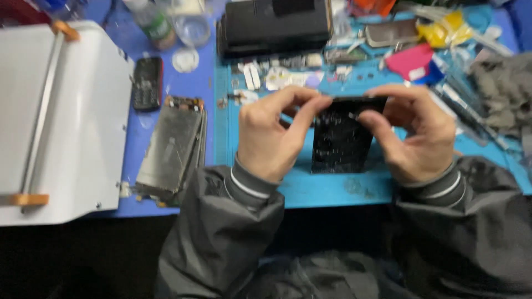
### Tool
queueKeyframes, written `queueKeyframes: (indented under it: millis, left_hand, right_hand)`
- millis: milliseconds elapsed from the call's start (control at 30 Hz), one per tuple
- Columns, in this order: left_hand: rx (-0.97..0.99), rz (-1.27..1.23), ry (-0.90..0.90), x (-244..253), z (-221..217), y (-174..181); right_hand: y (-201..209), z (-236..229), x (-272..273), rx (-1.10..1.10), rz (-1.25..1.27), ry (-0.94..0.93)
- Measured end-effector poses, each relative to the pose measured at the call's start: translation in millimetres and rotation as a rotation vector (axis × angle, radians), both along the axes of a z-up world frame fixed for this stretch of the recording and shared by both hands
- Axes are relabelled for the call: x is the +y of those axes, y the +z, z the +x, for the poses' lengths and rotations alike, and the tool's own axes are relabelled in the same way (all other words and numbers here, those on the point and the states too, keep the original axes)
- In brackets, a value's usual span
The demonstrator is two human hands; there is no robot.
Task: Repairing a cracked smartphone screen at a workbench.
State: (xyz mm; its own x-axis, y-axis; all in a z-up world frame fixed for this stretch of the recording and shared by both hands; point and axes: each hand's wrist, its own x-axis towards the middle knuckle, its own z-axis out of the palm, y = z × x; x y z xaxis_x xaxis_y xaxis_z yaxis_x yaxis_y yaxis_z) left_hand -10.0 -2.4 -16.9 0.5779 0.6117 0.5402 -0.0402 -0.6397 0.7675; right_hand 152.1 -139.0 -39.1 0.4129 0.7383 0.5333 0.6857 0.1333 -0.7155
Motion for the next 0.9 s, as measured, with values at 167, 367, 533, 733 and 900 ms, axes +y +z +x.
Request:
queueKeyframes:
  millis: [167,367,533,733,900]
  left_hand:
    - [-0.061,-0.085,-0.023,1.8,-1.2,-5.4]
    - [-0.003,-0.221,-0.102,7.4,-7.2,-1.9]
    - [0.043,-0.373,-0.155,15.0,-10.1,0.6]
    - [0.020,-0.497,-0.196,12.5,-8.1,2.7]
    - [0.010,-0.393,-0.099,6.9,-2.9,-1.6]
  right_hand:
    - [-2.5,-0.1,-1.8,-0.021,-0.026,0.056]
    - [3.4,-4.6,1.3,0.128,-0.099,0.087]
    - [2.7,-3.1,2.7,0.125,-0.118,0.101]
    - [2.1,-4.3,1.4,0.069,-0.086,0.066]
    - [1.0,-4.5,0.7,0.070,-0.068,0.070]
